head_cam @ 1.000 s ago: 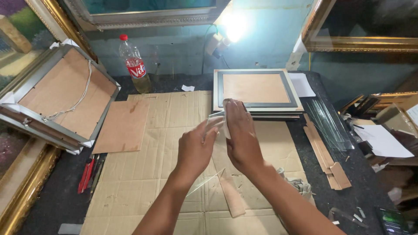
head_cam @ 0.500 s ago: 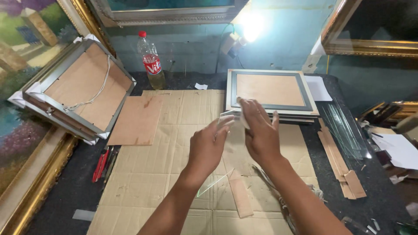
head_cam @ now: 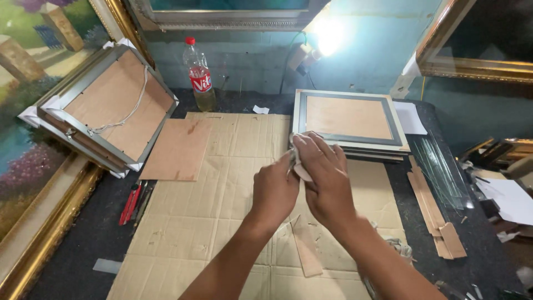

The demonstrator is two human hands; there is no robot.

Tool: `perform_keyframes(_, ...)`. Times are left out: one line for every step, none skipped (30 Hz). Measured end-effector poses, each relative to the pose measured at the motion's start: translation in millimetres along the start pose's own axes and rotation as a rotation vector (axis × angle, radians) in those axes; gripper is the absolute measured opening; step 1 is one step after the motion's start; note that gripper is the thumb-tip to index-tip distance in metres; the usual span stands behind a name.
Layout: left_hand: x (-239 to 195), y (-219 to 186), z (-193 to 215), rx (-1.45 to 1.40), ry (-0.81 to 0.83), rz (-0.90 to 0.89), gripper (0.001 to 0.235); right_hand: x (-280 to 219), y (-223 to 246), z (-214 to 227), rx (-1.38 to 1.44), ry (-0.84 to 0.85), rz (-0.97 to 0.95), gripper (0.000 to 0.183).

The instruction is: Smoothing the edges of a glass pane using a sanding block

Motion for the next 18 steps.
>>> perform_keyframes(-1.9, -2.9, 2.8, 0.001, 0.006, 0.002, 0.034, -1.3, -4.0, 0.4, 0.001, 0.001, -0.006, 0.059)
perform_keyframes(-3.6, -5.1, 5.0, -0.035, 0.024, 0.02, 0.032, -2.5, -7.9, -1.6, -0.063, 0.048, -0.008, 0.068)
perform_keyframes(-2.9, -9.6, 6.1, -0.072, 0.039, 0.026, 0.032, -2.2, -13.9, -1.7, -0.133, 0.085, -0.007, 0.078)
perform_keyframes(-4.7, -14.4, 13.0, -0.073, 0.042, 0.016, 0.032, -2.4, -28.1, -4.0, -0.139, 0.077, -0.01, 0.078)
perform_keyframes(-8.4, -16.3, 20.1, -0.112, 0.044, 0.05, 0.031, -5.8, -49.0, -8.4, -0.149, 0.113, -0.144, 0.081)
perform_keyframes(-11.9, -18.1, 26.9, -0.15, 0.045, 0.083, 0.031, -10.6, -70.1, -12.5, -0.158, 0.148, -0.279, 0.084)
perform_keyframes(-10.6, -18.3, 23.8, -0.154, 0.06, 0.075, 0.031, -12.5, -71.6, -13.0, -0.168, 0.143, -0.292, 0.084)
perform_keyframes(-9.1, -18.1, 21.5, -0.14, 0.061, 0.072, 0.031, -14.3, -73.1, -13.4, -0.132, 0.126, -0.306, 0.082)
perform_keyframes(-6.9, -17.1, 21.4, -0.122, 0.053, 0.071, 0.031, -13.1, -73.9, -15.9, -0.09, 0.108, -0.311, 0.079)
perform_keyframes(-2.8, -15.2, 17.9, -0.122, 0.057, 0.065, 0.031, -10.2, -56.1, -12.5, -0.093, 0.103, -0.315, 0.079)
perform_keyframes(-0.9, -13.9, 13.9, -0.096, 0.053, 0.046, 0.031, -8.7, -33.4, -9.2, -0.03, 0.097, -0.248, 0.076)
perform_keyframes(0.8, -12.5, 10.0, -0.069, 0.049, 0.027, 0.031, -7.1, -10.5, -5.7, 0.034, 0.089, -0.181, 0.074)
perform_keyframes(1.6, -13.7, 11.4, -0.071, 0.051, 0.019, 0.031, -5.9, -16.0, -5.2, 0.028, 0.083, -0.182, 0.074)
perform_keyframes(2.3, -14.4, 12.8, -0.079, 0.058, 0.019, 0.031, -4.6, -20.2, -5.8, -0.046, 0.102, -0.165, 0.077)
perform_keyframes(0.8, -13.7, 15.3, -0.085, 0.063, 0.026, 0.031, -4.6, -22.7, -7.8, -0.115, 0.127, -0.147, 0.08)
perform_keyframes(-0.7, -16.4, 17.1, -0.086, 0.064, 0.026, 0.031, -5.7, -35.7, -11.6, -0.116, 0.128, -0.148, 0.08)
perform_keyframes(-3.0, -18.9, 18.5, -0.122, 0.058, 0.033, 0.031, -8.5, -51.5, -14.0, -0.134, 0.118, -0.193, 0.081)
perform_keyframes(-4.9, -21.4, 20.0, -0.157, 0.052, 0.04, 0.031, -11.2, -67.2, -16.4, -0.153, 0.107, -0.238, 0.082)
Point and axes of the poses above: each hand's wrist, its own x-axis towards the middle knuckle, its own z-axis out of the back of the hand, y = z × x, the point moved 6 cm from there along x, towards the middle knuckle, and after that the axes turned 3 degrees about -x, right-handed, at the moved point
